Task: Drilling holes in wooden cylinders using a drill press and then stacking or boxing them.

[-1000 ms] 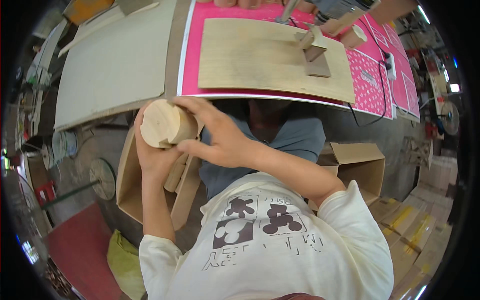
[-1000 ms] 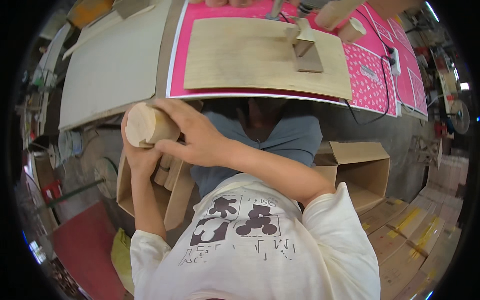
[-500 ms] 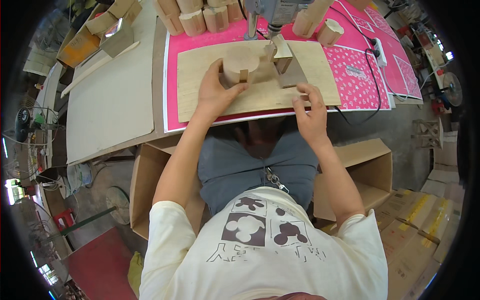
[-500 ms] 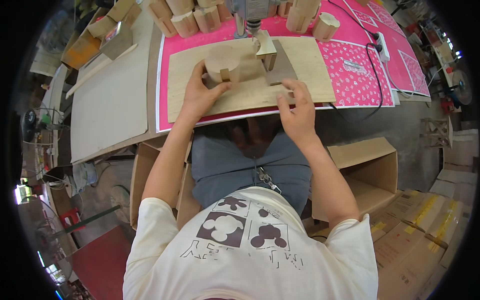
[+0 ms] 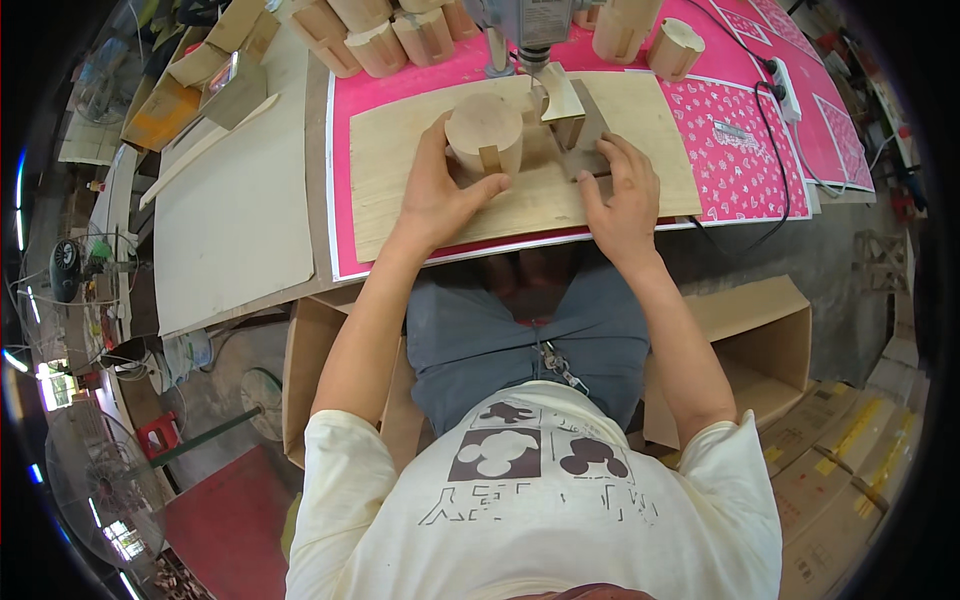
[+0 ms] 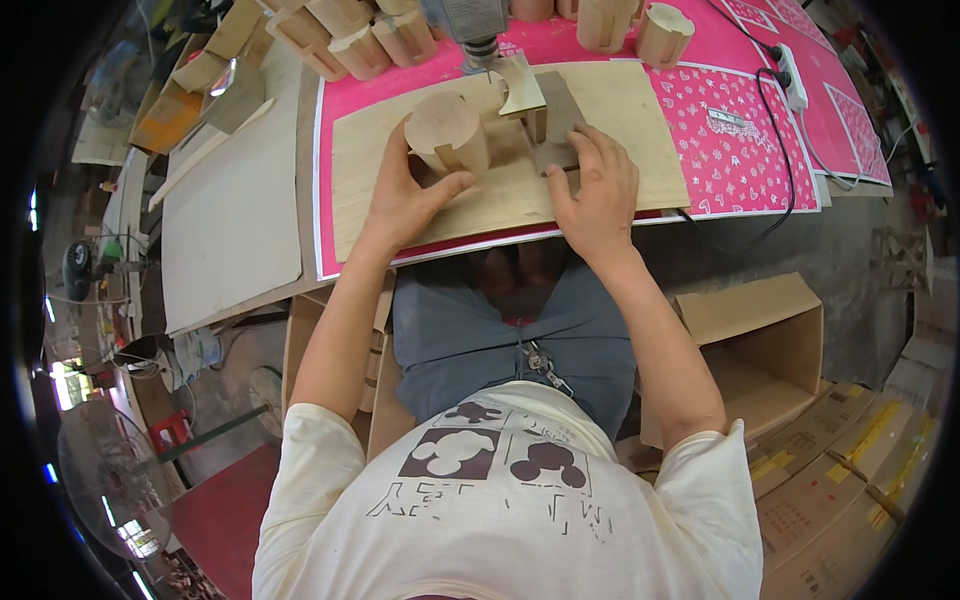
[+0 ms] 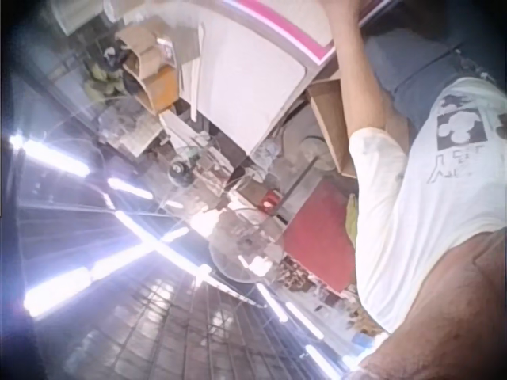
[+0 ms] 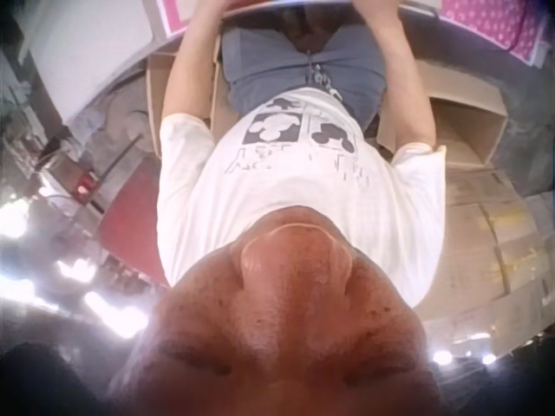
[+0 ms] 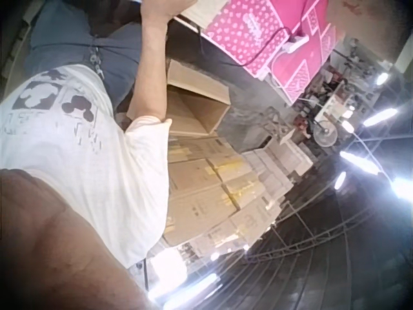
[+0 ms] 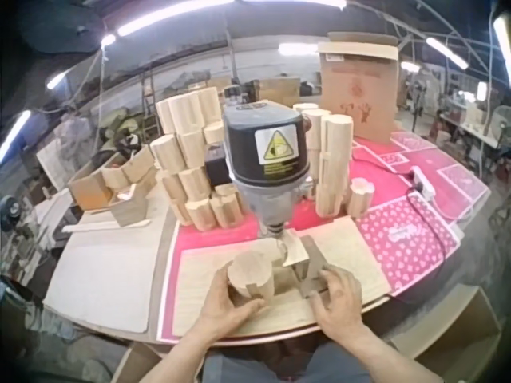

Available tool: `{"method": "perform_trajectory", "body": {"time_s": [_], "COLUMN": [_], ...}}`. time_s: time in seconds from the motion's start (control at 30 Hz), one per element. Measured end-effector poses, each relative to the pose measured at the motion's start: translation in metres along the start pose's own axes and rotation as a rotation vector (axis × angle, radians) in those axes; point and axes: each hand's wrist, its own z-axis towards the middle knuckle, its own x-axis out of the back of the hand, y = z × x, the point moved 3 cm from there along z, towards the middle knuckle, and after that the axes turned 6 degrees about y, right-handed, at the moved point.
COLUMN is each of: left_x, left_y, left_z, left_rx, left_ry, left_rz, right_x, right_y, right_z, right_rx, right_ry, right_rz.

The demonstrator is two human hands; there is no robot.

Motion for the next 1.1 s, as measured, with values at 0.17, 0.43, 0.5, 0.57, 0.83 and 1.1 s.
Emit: {"method": "perform_trajectory", "body": {"time_s": [0.17,0.43,0.5,0.57,0.83,1.1], "left_x": [-0.004,-0.011,-0.013,-0.017,-0.024,-0.023], "left_y": [-0.004,-0.005,-0.004,-0.004,-0.011,-0.008], "left_z": [0.012,0.030,0.029,0.030,0.031,0.036], "left_rx": [0.072,0.091,0.088,0.047,0.014,-0.032], "left_ry": [-0.077,-0.177,-0.166,-0.133,-0.087,-0.101], "left_rz": [-0.096,-0.093,-0.074,-0.077,-0.091,-0.100], "right_x": [-0.001,0.001,0.002,0.002,0.001,0.002], "right_y": [-0.001,-0.004,-0.004,-0.005,-0.005,-0.006], "right_z": [-0.001,-0.002,-0.002,-0.001,-0.001,-0.001], "right_rx": [0.027,0.023,0.013,0.011,0.019,-0.006], "right_ry": [0.014,0.032,0.026,0.019,0.012,-0.012], "right_rz": [0.019,0.024,0.019,0.012,0.006,0.017]}}
